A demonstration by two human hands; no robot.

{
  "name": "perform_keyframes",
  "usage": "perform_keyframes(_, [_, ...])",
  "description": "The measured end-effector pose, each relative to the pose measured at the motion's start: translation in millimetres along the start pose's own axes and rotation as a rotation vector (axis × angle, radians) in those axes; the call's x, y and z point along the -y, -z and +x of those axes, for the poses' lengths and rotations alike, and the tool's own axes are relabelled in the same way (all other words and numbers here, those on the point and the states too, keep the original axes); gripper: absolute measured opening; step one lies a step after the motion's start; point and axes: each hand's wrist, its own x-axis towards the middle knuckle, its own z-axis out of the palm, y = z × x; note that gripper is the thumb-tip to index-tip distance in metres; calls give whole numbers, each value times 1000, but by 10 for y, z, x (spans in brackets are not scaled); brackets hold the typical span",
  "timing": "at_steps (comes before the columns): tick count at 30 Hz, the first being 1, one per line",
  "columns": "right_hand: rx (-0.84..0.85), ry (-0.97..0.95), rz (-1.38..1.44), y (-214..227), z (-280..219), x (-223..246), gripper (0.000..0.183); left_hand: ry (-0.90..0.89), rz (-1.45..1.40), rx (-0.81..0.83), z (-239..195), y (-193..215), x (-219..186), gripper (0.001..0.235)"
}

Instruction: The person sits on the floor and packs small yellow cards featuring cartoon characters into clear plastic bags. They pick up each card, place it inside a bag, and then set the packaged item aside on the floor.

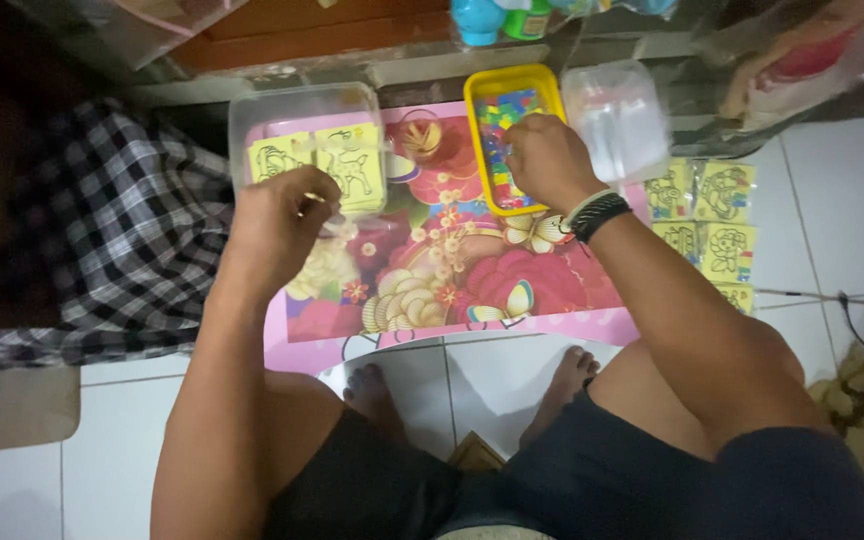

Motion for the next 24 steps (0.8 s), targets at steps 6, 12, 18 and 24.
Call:
perform_keyframes(6, [-114, 196, 356, 266, 388, 733, 19, 87, -62, -177, -162, 384, 181, 21])
perform_keyframes(12, [-44, 301, 479, -470, 1282, 1625, 23, 222, 58, -286, -482, 714, 457, 13])
perform_keyframes(18, [242, 69, 401, -482, 1694, 2272, 74, 261, -71, -332, -718, 906, 440, 14])
perform_keyframes(24, [240, 62, 208, -551, 1651, 2374, 75, 183, -103, -281, -786, 952, 569, 15])
